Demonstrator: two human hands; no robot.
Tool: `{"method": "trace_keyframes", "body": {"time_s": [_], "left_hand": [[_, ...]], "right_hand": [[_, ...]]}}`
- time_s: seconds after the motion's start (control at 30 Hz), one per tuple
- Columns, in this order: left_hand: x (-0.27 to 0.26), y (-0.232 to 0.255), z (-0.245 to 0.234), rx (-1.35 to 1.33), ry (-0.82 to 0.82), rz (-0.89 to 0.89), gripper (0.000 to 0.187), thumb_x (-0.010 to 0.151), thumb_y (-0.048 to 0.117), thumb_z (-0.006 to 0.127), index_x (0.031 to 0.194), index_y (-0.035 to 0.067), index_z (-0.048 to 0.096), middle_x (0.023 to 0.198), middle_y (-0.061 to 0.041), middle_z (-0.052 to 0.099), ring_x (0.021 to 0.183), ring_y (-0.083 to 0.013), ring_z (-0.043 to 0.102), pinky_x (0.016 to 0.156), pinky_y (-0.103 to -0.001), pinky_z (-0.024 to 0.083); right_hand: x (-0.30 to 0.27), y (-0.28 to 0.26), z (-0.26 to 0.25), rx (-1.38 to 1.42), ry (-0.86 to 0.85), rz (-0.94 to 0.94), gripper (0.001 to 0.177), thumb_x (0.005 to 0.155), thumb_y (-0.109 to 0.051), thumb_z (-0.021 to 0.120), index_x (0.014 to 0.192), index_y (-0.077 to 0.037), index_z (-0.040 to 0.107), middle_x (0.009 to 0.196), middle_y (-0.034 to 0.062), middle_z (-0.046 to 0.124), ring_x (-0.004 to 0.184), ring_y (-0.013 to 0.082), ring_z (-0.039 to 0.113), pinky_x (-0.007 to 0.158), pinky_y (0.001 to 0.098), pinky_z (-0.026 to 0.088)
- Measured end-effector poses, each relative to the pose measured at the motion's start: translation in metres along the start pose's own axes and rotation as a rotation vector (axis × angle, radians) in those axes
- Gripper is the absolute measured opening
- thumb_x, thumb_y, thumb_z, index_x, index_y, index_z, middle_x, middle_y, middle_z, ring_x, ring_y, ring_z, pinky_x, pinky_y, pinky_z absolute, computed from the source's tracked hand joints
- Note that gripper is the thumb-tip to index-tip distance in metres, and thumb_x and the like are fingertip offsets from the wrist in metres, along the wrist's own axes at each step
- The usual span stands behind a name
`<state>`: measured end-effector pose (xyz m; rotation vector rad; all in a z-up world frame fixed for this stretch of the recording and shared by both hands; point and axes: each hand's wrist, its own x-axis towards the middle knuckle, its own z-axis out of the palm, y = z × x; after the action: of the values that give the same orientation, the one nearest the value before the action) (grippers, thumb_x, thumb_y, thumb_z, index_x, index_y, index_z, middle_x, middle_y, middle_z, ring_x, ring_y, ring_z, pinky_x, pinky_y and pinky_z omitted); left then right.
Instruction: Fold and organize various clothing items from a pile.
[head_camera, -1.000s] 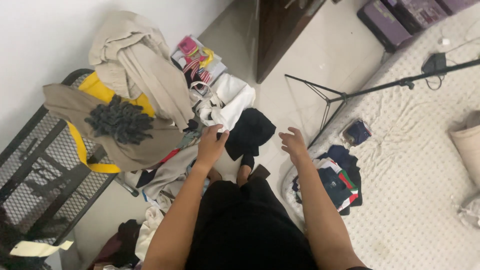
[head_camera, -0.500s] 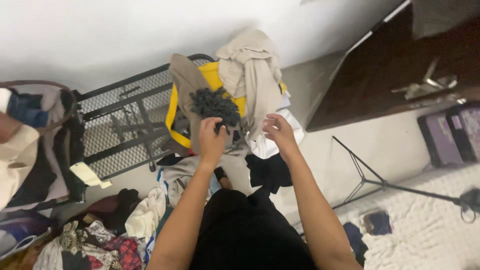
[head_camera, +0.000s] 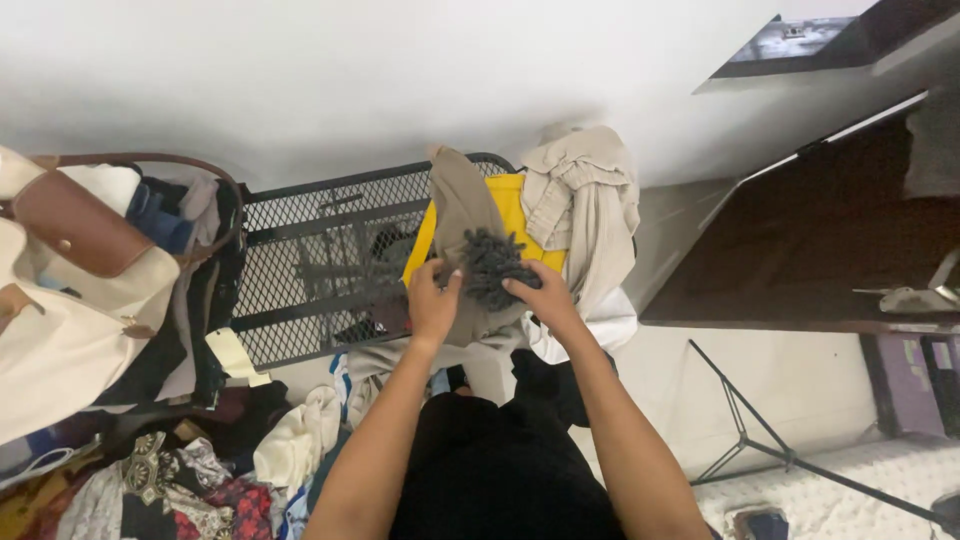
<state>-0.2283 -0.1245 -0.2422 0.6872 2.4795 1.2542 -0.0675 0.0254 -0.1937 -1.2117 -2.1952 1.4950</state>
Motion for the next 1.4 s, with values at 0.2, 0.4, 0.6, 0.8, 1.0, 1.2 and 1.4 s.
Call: {"method": "trace_keyframes", "body": {"time_s": [0.2,0.4,0.6,0.8,1.0,1.2,1.4], "left_hand": [[0.008,0.039,0.019,-0.037,0.0,0.097,0.062,0.085,0.026,0.08,0.137,0.004,0.055,0.133,-0.019,0.058,0.126,-0.0393,0.052,0.107,-0.047,0.042],[0.012,0.067,0.012,0.145,-0.154,-0.272,0.092,0.071,0.034,0.09,0.144,0.007,0.041,0.141,-0.022,0.045,0.127,-0.0433,0.046,0.105,-0.05,0.041],[0.015,0.063,0.023,0.114,-0.234,-0.431,0.075,0.078,0.033,0.081,0.14,0.006,0.048,0.125,-0.023,0.063,0.119,-0.0432,0.059,0.1,-0.05,0.047],[0.019,0.029,0.054,-0.186,-0.235,-0.086,0.039,0.093,0.029,0.071,0.107,-0.007,0.068,0.121,-0.027,0.069,0.116,-0.042,0.063,0.1,-0.043,0.049],[0.019,0.049,0.016,-0.635,-0.134,-0.401,0.055,0.087,0.023,0.065,0.135,-0.002,0.053,0.132,-0.015,0.066,0.121,-0.0283,0.064,0.1,-0.036,0.047],[0.009,0.076,0.019,-0.062,0.085,-0.062,0.089,0.077,0.019,0.083,0.145,-0.008,0.034,0.138,-0.03,0.046,0.13,-0.0447,0.042,0.109,-0.046,0.036],[0.011,0.121,0.063,0.053,-0.203,0.254,0.076,0.086,0.016,0.077,0.151,0.007,0.039,0.149,-0.018,0.049,0.141,-0.0396,0.045,0.117,-0.048,0.037]], "right_hand": [[-0.021,-0.046,-0.059,1.108,-0.033,0.27,0.037,0.085,-0.009,0.066,0.121,-0.005,0.061,0.106,0.0092,0.069,0.092,0.019,0.07,0.075,0.0368,0.059],[-0.001,-0.001,-0.088,0.799,0.285,0.031,0.04,0.087,-0.005,0.07,0.124,0.0,0.057,0.109,0.0138,0.064,0.095,0.0212,0.064,0.081,0.0358,0.056],[0.03,0.03,-0.094,0.252,0.469,0.097,0.087,0.076,-0.023,0.088,0.142,0.0,0.036,0.134,0.0201,0.056,0.119,0.0274,0.059,0.101,0.0379,0.047],[0.055,0.045,-0.096,0.194,0.275,0.271,0.08,0.075,-0.029,0.087,0.135,0.004,0.046,0.127,0.0184,0.063,0.112,0.0263,0.064,0.095,0.0383,0.051],[0.048,0.027,-0.108,0.392,0.217,0.341,0.039,0.082,-0.019,0.076,0.111,0.004,0.065,0.1,0.0143,0.072,0.088,0.0233,0.071,0.075,0.0355,0.056],[0.039,0.022,-0.14,0.826,0.142,0.258,0.027,0.087,-0.012,0.069,0.111,0.0,0.066,0.099,0.0102,0.07,0.086,0.0186,0.069,0.074,0.0314,0.056],[0.0,-0.02,-0.208,1.042,0.085,0.212,0.035,0.086,-0.011,0.068,0.118,-0.001,0.06,0.104,0.0107,0.067,0.094,0.0215,0.068,0.083,0.034,0.056]]}}
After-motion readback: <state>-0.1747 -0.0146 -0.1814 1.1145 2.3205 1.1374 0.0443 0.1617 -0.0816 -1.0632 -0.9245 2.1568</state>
